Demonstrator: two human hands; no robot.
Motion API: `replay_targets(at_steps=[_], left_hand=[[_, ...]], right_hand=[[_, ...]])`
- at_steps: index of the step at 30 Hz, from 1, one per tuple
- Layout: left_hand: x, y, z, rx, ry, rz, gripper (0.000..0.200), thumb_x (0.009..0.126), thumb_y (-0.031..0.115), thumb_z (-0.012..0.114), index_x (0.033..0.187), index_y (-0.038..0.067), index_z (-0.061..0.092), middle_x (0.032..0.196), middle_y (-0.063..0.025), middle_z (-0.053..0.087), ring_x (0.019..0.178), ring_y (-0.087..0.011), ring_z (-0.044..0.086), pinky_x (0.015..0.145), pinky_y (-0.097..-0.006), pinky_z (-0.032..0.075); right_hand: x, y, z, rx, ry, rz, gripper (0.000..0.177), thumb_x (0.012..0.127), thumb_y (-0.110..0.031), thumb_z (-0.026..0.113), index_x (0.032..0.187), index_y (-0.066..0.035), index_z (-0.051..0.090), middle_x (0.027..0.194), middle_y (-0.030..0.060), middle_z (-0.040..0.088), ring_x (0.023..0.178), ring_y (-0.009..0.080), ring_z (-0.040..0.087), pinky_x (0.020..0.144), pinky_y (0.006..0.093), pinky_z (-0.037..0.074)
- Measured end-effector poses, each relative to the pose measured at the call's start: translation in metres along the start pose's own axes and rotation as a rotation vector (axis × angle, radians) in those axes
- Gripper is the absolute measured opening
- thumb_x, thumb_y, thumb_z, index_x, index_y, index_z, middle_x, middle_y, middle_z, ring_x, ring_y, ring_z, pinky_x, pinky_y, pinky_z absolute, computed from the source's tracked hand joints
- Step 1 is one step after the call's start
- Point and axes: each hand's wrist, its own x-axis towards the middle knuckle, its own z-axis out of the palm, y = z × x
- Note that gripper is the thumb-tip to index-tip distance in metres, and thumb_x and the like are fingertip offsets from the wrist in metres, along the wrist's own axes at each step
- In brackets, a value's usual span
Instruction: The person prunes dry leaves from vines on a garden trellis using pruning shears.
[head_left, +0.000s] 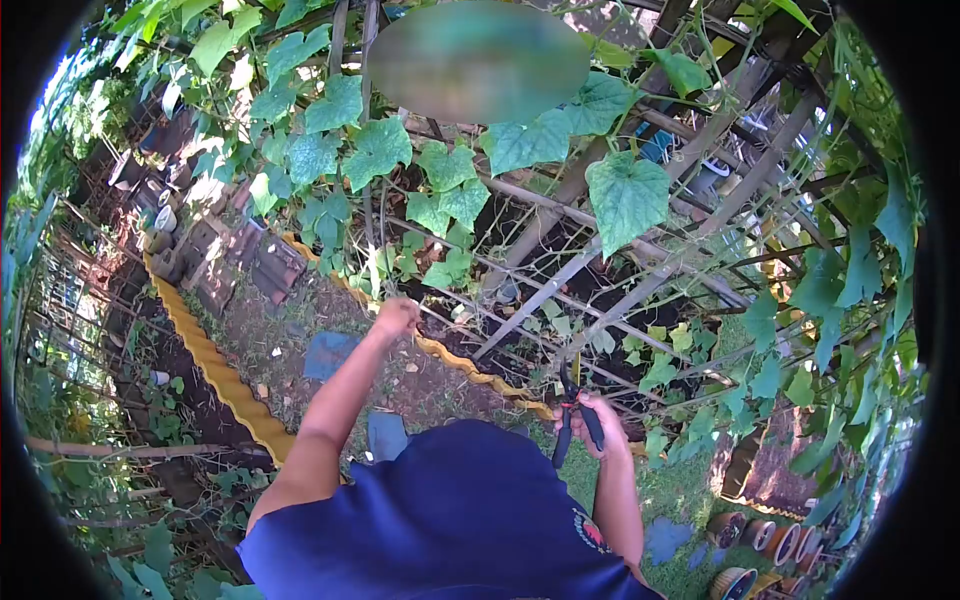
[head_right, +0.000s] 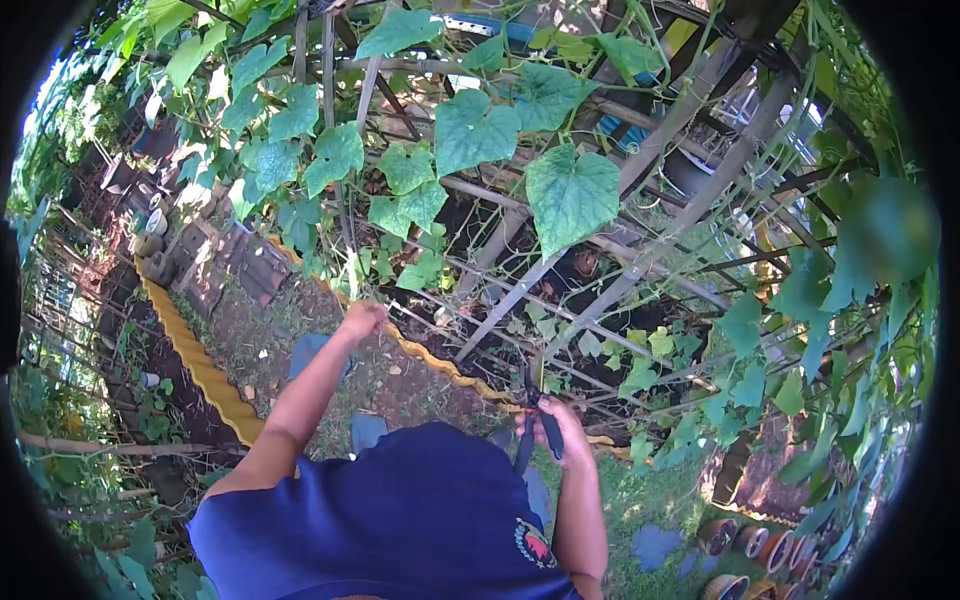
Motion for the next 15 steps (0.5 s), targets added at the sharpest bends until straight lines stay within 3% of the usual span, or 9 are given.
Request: replay_targets(at_steps=[2, 5, 6, 9, 10, 12, 13, 14, 15], left_hand=[[0.076, 0.028, -0.017, -0.012, 0.013, 0.140, 0.015, 0.090, 0.014, 0.061, 0.084, 0.001, 0.064, 0.067, -0.0044, 0.062, 0.055, -0.0144, 0.056, 0.050, -0.0307, 0.044], [0.126, 0.087, -0.010, -0.382, 0.236, 0.233, 0.032, 0.088, 0.011, 0.062, 0.116, -0.002, 0.055, 0.094, -0.0098, 0.064, 0.081, -0.0177, 0.060, 0.069, -0.0319, 0.049], [0.140, 0.093, -0.002, -0.482, 0.350, 0.303, 0.040, 0.086, 0.006, 0.059, 0.122, -0.010, 0.053, 0.084, -0.0109, 0.063, 0.070, -0.0169, 0.059, 0.058, -0.0315, 0.049], [0.134, 0.092, 0.018, 0.062, 0.308, 0.469, 0.039, 0.087, 0.012, 0.063, 0.122, -0.005, 0.058, 0.102, -0.0166, 0.068, 0.087, -0.0239, 0.066, 0.071, -0.0337, 0.053], [0.111, 0.085, 0.029, 0.029, 0.180, 0.261, 0.039, 0.087, 0.018, 0.067, 0.119, -0.004, 0.060, 0.112, -0.0189, 0.068, 0.097, -0.0258, 0.067, 0.084, -0.0346, 0.051], [0.099, 0.009, 0.048, 0.440, 0.186, 0.476, 0.040, 0.087, 0.023, 0.068, 0.121, 0.002, 0.062, 0.113, -0.0155, 0.069, 0.098, -0.0314, 0.067, 0.086, -0.0348, 0.050], [0.078, -0.017, 0.054, 0.522, -0.045, 0.289, 0.036, 0.089, 0.019, 0.066, 0.120, 0.003, 0.062, 0.110, -0.0143, 0.070, 0.098, -0.0237, 0.066, 0.087, -0.0353, 0.050], [0.066, -0.067, 0.063, 0.654, -0.210, 0.260, 0.033, 0.091, 0.022, 0.061, 0.120, 0.006, 0.063, 0.109, -0.0181, 0.069, 0.100, -0.0288, 0.067, 0.087, -0.0375, 0.050], [0.044, -0.129, 0.066, 0.745, -0.288, 0.451, 0.029, 0.091, 0.024, 0.057, 0.112, 0.004, 0.064, 0.104, -0.0227, 0.067, 0.097, -0.0345, 0.067, 0.081, -0.0416, 0.051]], right_hand=[[-0.007, 0.045, -0.022, 0.173, 0.127, 0.027, 0.040, 0.088, -0.042, 0.060, 0.104, -0.005, 0.061, 0.092, 0.0165, 0.070, 0.076, 0.0279, 0.069, 0.068, 0.0364, 0.052], [-0.023, 0.067, -0.028, 0.338, 0.260, -0.023, 0.042, 0.087, -0.044, 0.061, 0.102, -0.005, 0.062, 0.087, 0.0158, 0.070, 0.077, 0.0296, 0.068, 0.071, 0.0379, 0.052], [-0.028, 0.073, -0.031, 0.336, 0.284, -0.027, 0.042, 0.087, -0.044, 0.061, 0.103, -0.005, 0.062, 0.088, 0.0157, 0.070, 0.076, 0.0294, 0.068, 0.071, 0.0375, 0.052], [-0.044, 0.091, -0.038, 0.316, 0.335, -0.065, 0.045, 0.086, -0.048, 0.060, 0.102, -0.005, 0.061, 0.090, 0.0159, 0.070, 0.074, 0.0277, 0.068, 0.070, 0.0365, 0.052], [-0.050, 0.099, -0.039, 0.310, 0.350, -0.082, 0.047, 0.086, -0.050, 0.060, 0.101, -0.005, 0.060, 0.090, 0.0160, 0.070, 0.074, 0.0270, 0.068, 0.069, 0.0361, 0.053], [-0.057, 0.128, -0.057, 0.226, 0.470, 0.017, 0.050, 0.085, -0.050, 0.061, 0.106, -0.005, 0.060, 0.091, 0.0151, 0.071, 0.073, 0.0263, 0.069, 0.067, 0.0349, 0.053], [-0.060, 0.147, -0.071, 0.195, 0.542, 0.058, 0.051, 0.085, -0.050, 0.061, 0.109, -0.004, 0.059, 0.092, 0.0146, 0.071, 0.073, 0.0259, 0.069, 0.067, 0.0343, 0.053], [-0.062, 0.172, -0.089, 0.096, 0.651, 0.141, 0.046, 0.084, -0.047, 0.062, 0.101, -0.004, 0.064, 0.090, 0.0153, 0.071, 0.074, 0.0256, 0.069, 0.065, 0.0345, 0.052], [-0.068, 0.199, -0.101, -0.072, 0.728, 0.207, 0.044, 0.083, -0.046, 0.062, 0.095, -0.004, 0.065, 0.088, 0.0148, 0.070, 0.072, 0.0250, 0.069, 0.064, 0.0350, 0.051]])
